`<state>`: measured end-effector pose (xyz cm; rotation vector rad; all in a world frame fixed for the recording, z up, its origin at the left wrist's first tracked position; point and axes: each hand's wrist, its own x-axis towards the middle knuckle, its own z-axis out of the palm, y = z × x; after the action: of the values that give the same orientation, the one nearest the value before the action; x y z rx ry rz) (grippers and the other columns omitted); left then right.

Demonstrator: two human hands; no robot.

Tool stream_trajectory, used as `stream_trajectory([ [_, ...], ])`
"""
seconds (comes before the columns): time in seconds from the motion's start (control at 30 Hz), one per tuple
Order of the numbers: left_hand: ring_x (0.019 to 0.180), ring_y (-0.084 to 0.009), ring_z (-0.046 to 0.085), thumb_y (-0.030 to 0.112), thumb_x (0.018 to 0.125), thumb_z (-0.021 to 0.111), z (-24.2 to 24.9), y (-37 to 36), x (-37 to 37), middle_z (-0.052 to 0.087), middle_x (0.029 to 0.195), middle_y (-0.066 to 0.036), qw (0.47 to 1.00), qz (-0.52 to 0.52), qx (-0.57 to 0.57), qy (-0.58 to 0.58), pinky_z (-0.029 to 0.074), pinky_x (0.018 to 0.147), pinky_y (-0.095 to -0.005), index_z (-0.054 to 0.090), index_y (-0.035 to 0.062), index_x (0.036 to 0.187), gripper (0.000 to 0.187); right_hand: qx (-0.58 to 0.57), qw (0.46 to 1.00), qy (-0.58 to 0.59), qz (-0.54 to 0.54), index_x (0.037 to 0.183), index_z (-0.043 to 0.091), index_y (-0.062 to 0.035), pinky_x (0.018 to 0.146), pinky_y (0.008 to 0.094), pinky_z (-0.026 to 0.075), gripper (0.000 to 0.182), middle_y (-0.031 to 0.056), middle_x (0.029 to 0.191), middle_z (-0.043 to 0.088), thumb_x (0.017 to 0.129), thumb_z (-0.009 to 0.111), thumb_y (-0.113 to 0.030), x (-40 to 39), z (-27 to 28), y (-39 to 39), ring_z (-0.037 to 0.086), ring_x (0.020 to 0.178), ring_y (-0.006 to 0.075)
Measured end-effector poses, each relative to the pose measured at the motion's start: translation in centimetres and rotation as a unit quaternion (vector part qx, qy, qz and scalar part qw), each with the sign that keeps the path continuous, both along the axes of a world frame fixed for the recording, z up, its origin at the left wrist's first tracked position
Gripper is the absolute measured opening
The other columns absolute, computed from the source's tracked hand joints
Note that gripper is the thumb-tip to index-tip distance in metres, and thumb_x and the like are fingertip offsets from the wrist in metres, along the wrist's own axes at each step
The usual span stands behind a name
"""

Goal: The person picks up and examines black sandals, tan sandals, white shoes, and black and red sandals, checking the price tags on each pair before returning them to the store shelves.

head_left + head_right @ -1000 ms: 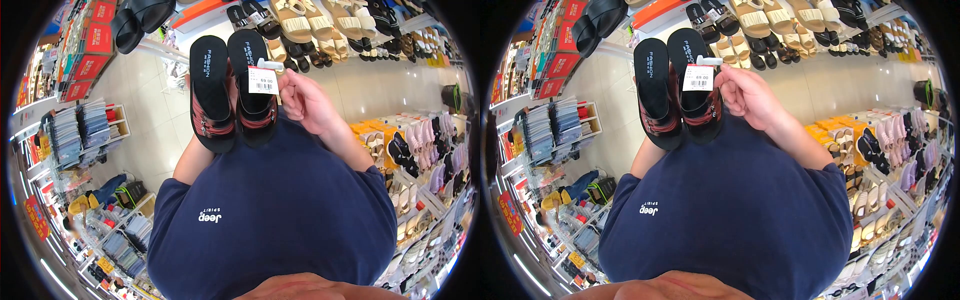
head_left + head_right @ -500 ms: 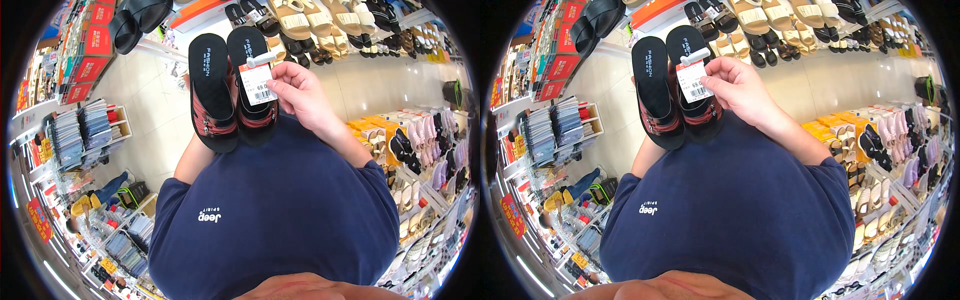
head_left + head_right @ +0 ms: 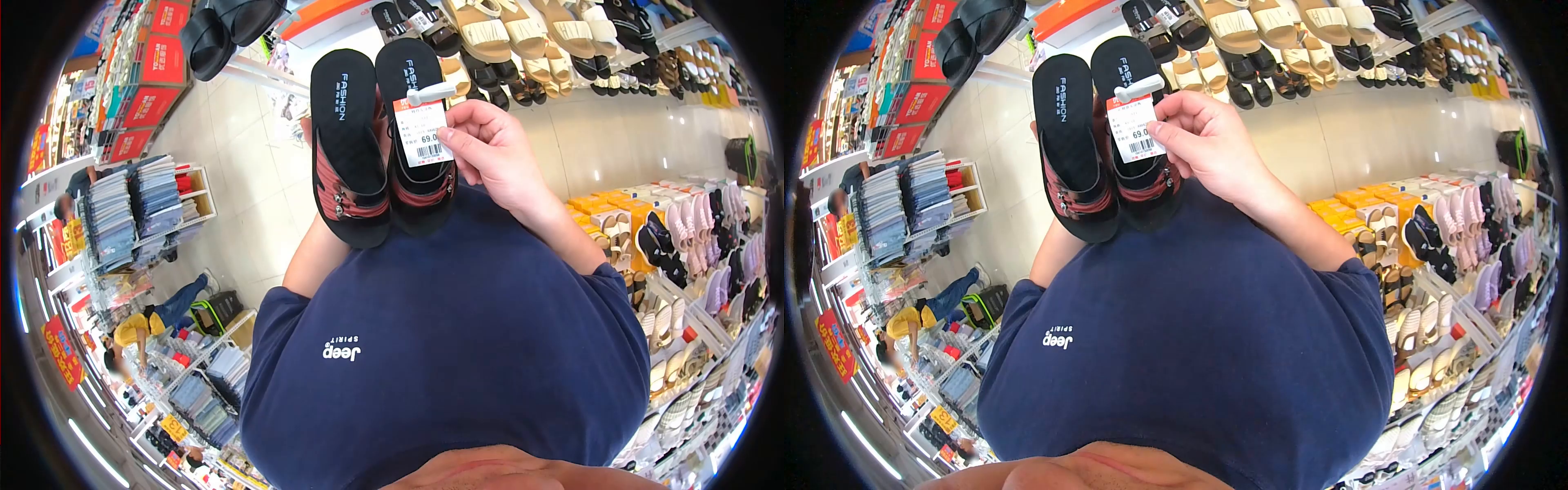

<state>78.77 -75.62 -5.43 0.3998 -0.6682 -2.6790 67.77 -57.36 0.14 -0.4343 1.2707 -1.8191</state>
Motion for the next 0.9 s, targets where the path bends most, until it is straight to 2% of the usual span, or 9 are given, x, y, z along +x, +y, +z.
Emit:
stream_trajectory([
  [0.27,0.125,-0.0242,0.045,0.07,0.089,0.036,2.3,1.5,-0.6,0.046,0.138,-0.011,0.994,0.042,-0.072,-0.069,0.036,0.108,-0.0369,0.041,0.0088,0.139,0.08,-0.023,0.993,-0.101,-0.05,0.097,0.063,0.0011,0.048,0.0175,0.039,0.013,0.0001,0.07,0.064,0.09,0.064,-0.01,0.6,0.0,-0.9,0.053,0.056,0.0012],
  [0.37,0.123,-0.0244,0.047,0.071,0.089,0.035,0.7,0.1,0.0,0.046,0.138,-0.011,0.982,-0.063,0.115,0.133,0.036,0.107,-0.0366,0.041,0.0083,0.139,0.08,0.007,0.998,-0.047,-0.045,0.095,0.064,0.001,0.051,0.0176,0.04,0.012,-0.0015,0.069,0.062,0.09,0.065,-0.01,0.4,0.0,-0.4,0.052,0.057,0.0008],
  [0.47,0.123,-0.0241,0.046,0.071,0.089,0.033,0.3,0.3,-0.4,0.047,0.136,-0.012,0.974,-0.082,0.105,0.184,0.036,0.107,-0.0365,0.039,0.0077,0.139,0.081,0.03,0.999,0.016,-0.029,0.092,0.062,0.0006,0.052,0.0178,0.04,0.01,-0.0023,0.068,0.06,0.09,0.064,-0.009,0.3,0.0,0.0,0.051,0.058,0.0004],
  [0.57,0.121,-0.0228,0.048,0.058,0.096,0.037,0.3,0.5,-0.4,0.049,0.134,-0.011,0.999,-0.003,-0.008,0.047,0.038,0.104,-0.035,0.037,0.007,0.14,0.067,0.005,0.999,0.008,-0.041,0.089,0.06,-0.0004,0.052,0.0176,0.04,0.008,-0.0022,0.069,0.06,0.09,0.063,-0.008,0.6,0.0,0.0,0.05,0.058,0.0003],
  [0.67,0.121,-0.0209,0.048,0.04,0.101,0.039,-0.2,0.8,-0.8,0.049,0.133,-0.011,0.94,0.004,-0.341,-0.024,0.04,0.101,-0.0332,0.035,0.0061,0.141,0.052,-0.014,0.999,-0.007,-0.046,0.087,0.057,-0.0013,0.053,0.0172,0.04,0.008,-0.0017,0.07,0.061,0.091,0.062,-0.007,0.7,-0.2,-0.1,0.051,0.059,0.0002],
  [0.77,0.117,-0.0275,0.054,0.081,0.08,0.037,1.6,1.2,-1.1,0.052,0.133,-0.015,0.991,-0.044,-0.105,0.073,0.045,0.097,-0.0396,0.045,0.0079,0.136,0.092,-0.023,0.999,-0.014,-0.042,0.088,0.057,-0.0015,0.054,0.0168,0.04,0.008,-0.0013,0.072,0.062,0.091,0.062,-0.007,0.6,-0.4,0.0,0.052,0.061,0.0001],
  [0.8,0.119,-0.0247,0.051,0.065,0.088,0.037,1.2,1.1,-1.0,0.051,0.133,-0.014,0.958,-0.019,-0.286,0.004,0.043,0.098,-0.037,0.041,0.0074,0.138,0.077,-0.026,0.999,-0.016,-0.04,0.088,0.057,-0.0015,0.054,0.0167,0.041,0.007,-0.0012,0.072,0.062,0.091,0.061,-0.007,0.6,-0.4,0.0,0.052,0.061,0.0001],
  [0.87,0.122,-0.019,0.046,0.035,0.102,0.037,0.1,0.8,-0.5,0.048,0.134,-0.011,0.783,0.033,-0.607,-0.134,0.039,0.101,-0.0317,0.035,0.0063,0.141,0.048,-0.03,0.999,-0.016,-0.04,0.088,0.057,-0.0014,0.054,0.0168,0.041,0.007,-0.0011,0.072,0.062,0.091,0.061,-0.006,0.6,-0.4,0.0,0.052,0.062,0.0002],
  [0.9,0.123,-0.0191,0.046,0.037,0.102,0.036,-0.3,0.7,-0.3,0.048,0.134,-0.011,0.875,0.019,-0.476,-0.089,0.039,0.102,-0.0316,0.035,0.0065,0.141,0.05,-0.031,0.999,-0.016,-0.04,0.088,0.057,-0.0014,0.054,0.0168,0.041,0.007,-0.0011,0.073,0.062,0.091,0.061,-0.006,0.7,-0.4,0.0,0.053,0.062,0.0002],
])
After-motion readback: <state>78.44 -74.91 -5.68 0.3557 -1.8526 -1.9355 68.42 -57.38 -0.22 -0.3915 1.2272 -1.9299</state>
